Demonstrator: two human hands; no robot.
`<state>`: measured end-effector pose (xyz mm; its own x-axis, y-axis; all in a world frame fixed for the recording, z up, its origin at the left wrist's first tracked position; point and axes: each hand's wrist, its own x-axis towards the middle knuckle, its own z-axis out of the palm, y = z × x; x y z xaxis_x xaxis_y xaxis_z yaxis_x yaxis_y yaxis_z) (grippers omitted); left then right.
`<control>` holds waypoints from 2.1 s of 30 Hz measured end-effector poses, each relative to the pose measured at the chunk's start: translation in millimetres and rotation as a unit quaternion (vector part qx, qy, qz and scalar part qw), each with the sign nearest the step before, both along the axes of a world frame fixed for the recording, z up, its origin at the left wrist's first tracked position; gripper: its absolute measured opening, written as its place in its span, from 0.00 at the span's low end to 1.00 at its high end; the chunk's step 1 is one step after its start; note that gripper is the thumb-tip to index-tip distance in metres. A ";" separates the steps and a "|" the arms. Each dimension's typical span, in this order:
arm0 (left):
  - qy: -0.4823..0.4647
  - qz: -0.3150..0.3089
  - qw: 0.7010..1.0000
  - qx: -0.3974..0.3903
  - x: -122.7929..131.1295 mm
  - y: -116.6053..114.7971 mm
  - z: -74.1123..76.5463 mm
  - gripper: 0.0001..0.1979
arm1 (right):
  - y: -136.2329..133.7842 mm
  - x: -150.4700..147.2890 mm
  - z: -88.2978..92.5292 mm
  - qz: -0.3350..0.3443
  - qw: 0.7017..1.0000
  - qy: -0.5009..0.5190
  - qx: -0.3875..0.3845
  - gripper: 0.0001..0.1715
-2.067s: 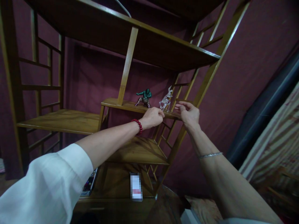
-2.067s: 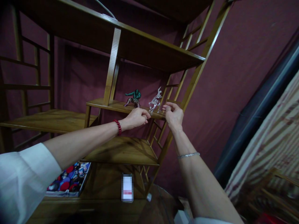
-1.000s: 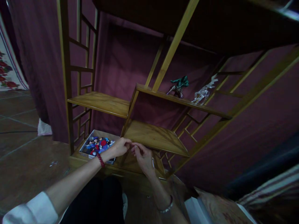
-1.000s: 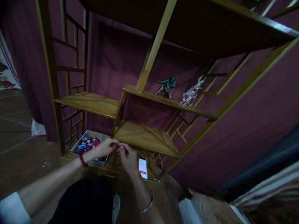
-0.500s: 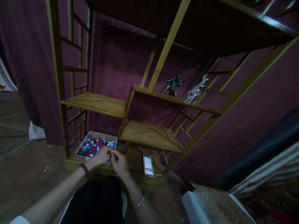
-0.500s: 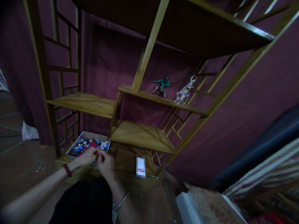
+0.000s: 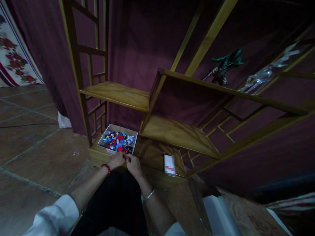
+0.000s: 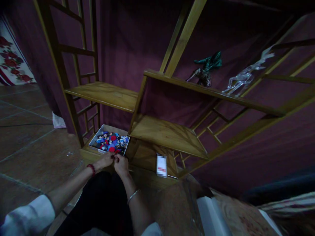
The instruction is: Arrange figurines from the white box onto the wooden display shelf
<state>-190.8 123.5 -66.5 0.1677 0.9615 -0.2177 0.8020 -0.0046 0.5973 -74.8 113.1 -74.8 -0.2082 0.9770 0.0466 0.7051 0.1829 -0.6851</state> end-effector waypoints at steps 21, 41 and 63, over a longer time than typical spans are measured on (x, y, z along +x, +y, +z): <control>0.023 0.070 0.997 0.031 -9.2 15.9 -52.3 0.21 | 39.2 -0.5 -36.0 -0.038 0.996 -0.071 -0.038 0.20; 0.005 0.098 0.995 0.036 -11.6 23.2 -58.1 0.18 | 74.3 -7.2 -29.0 -0.009 0.964 -0.240 -0.116 0.15; -0.025 0.106 0.994 0.018 -9.9 39.4 -67.7 0.17 | 82.1 -12.9 -22.8 0.019 0.952 -0.293 -0.080 0.15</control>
